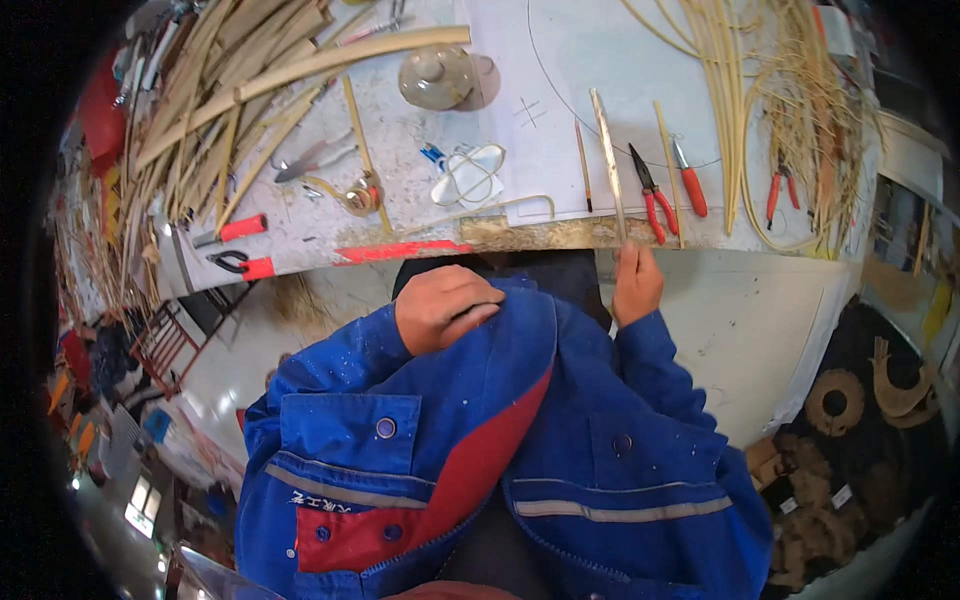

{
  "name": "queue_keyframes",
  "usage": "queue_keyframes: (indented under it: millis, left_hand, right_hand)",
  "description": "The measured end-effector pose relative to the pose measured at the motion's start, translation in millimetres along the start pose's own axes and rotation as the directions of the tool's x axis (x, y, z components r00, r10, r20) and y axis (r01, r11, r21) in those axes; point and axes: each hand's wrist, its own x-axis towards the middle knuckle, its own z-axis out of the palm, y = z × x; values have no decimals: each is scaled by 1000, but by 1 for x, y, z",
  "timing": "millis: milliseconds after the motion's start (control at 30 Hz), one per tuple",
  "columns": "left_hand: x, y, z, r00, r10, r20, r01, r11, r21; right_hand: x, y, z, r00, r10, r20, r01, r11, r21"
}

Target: Assembling a bamboo or reed-based craft by measuring, cutting, and joining strips.

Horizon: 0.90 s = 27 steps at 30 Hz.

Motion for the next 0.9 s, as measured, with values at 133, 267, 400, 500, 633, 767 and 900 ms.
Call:
queue_keyframes:
  millis: [133, 267, 400, 500, 633, 767, 900]
  left_hand:
    - [-10, -65, 76, 891, -447, 84, 455, 880, -138]
    - [-28, -151, 193, 752, -628, 202, 606, 778, 166]
    - [-29, -208, 251, 831, -545, 112, 431, 758, 490]
    - [-32, -232, 260, 841, -522, 146, 403, 782, 475]
    - [-43, -259, 278, 851, -500, 162, 388, 806, 447]
    - [-56, -281, 287, 866, -473, 163, 372, 826, 423]
    - [-61, -296, 289, 892, -431, 135, 350, 848, 398]
  right_hand:
    - [86, 26, 3, 719, -690, -84, 604, 680, -415]
    - [87, -2, 14, 812, -519, 266, 565, 813, -138]
    - [92, 10, 45, 808, -434, 399, 460, 887, 32]
    - [106, 18, 55, 852, -443, 280, 458, 889, 14]
    - [112, 36, 62, 855, -489, 175, 499, 866, -21]
    - [112, 45, 68, 820, -567, 84, 572, 818, -62]
    - [111, 47, 74, 793, -608, 23, 608, 789, -86]
